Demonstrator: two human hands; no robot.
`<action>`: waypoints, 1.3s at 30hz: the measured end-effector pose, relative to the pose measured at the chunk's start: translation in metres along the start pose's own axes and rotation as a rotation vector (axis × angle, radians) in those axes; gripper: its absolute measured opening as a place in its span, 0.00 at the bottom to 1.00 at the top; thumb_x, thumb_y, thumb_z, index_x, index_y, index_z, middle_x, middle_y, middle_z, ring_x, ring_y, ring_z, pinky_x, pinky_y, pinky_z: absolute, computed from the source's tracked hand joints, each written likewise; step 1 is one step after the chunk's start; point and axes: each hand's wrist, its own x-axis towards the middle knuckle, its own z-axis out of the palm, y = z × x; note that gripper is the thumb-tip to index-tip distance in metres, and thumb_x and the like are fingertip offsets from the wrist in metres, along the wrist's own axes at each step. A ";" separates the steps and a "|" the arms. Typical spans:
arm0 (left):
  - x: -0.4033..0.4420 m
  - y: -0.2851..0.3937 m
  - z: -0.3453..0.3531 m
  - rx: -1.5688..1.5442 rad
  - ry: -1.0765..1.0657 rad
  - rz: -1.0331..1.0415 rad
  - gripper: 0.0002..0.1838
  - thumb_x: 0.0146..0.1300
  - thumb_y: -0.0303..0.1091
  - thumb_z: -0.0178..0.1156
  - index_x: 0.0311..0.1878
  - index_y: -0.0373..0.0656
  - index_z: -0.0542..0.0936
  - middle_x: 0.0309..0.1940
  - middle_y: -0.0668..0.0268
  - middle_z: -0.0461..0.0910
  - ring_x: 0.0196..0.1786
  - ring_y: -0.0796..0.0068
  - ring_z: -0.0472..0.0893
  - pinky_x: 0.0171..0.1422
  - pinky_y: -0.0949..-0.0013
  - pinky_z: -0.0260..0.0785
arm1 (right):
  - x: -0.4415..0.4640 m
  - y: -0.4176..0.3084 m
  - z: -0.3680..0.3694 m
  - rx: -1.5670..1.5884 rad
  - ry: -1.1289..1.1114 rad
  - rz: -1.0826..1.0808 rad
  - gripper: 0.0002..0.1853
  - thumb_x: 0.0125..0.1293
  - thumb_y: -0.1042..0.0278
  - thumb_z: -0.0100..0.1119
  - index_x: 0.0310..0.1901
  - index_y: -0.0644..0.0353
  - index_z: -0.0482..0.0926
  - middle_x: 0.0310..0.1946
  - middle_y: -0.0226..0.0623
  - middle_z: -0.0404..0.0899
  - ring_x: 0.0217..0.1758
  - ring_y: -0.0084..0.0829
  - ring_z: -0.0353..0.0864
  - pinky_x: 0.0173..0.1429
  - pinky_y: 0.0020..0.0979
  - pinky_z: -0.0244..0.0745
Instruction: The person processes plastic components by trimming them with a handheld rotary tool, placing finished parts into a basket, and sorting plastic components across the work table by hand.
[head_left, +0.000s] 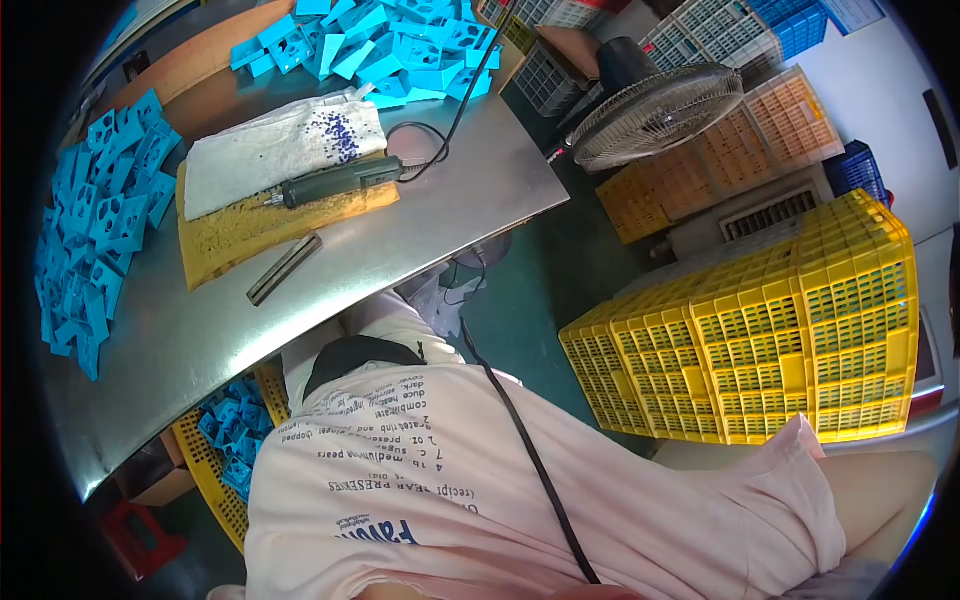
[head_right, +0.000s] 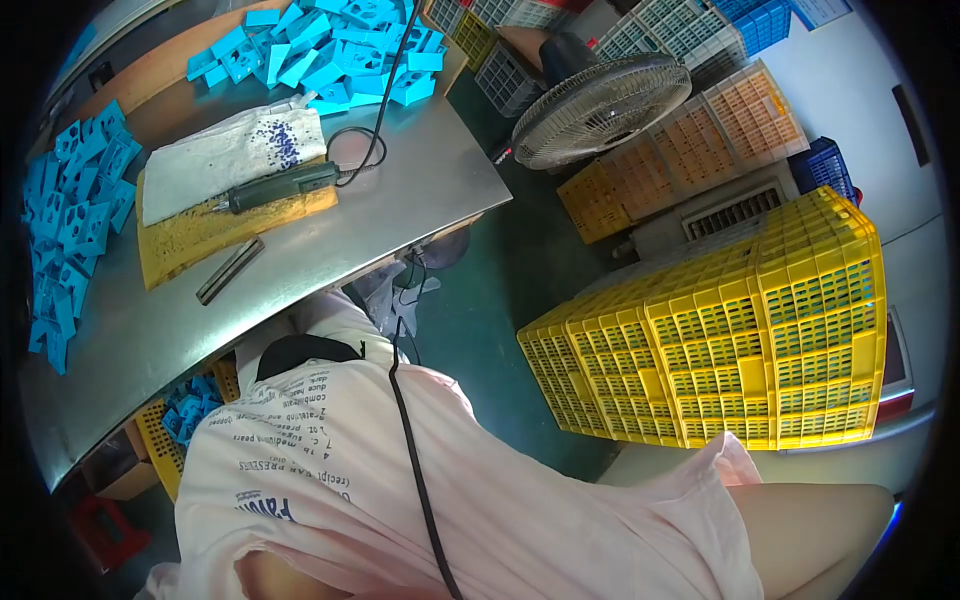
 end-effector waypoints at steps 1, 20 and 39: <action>0.000 0.000 -0.002 -0.030 0.007 0.017 0.18 0.59 0.48 0.64 0.37 0.42 0.77 0.32 0.61 0.76 0.36 0.69 0.75 0.41 0.68 0.66 | 0.000 0.000 0.002 0.001 0.000 -0.005 0.09 0.64 0.66 0.58 0.38 0.63 0.79 0.20 0.28 0.77 0.24 0.24 0.77 0.32 0.23 0.73; 0.006 0.007 -0.014 -0.414 0.054 0.219 0.13 0.59 0.43 0.63 0.35 0.43 0.77 0.30 0.64 0.78 0.36 0.72 0.77 0.42 0.70 0.68 | 0.001 0.011 0.014 0.013 0.024 -0.020 0.10 0.63 0.67 0.61 0.41 0.63 0.79 0.19 0.27 0.78 0.22 0.23 0.77 0.30 0.22 0.74; 0.019 0.009 -0.007 -0.516 0.063 0.266 0.08 0.60 0.38 0.62 0.34 0.45 0.77 0.29 0.67 0.79 0.35 0.75 0.78 0.43 0.72 0.70 | -0.004 0.012 0.002 0.036 0.050 -0.061 0.12 0.62 0.68 0.64 0.45 0.63 0.78 0.19 0.27 0.78 0.20 0.22 0.77 0.29 0.21 0.74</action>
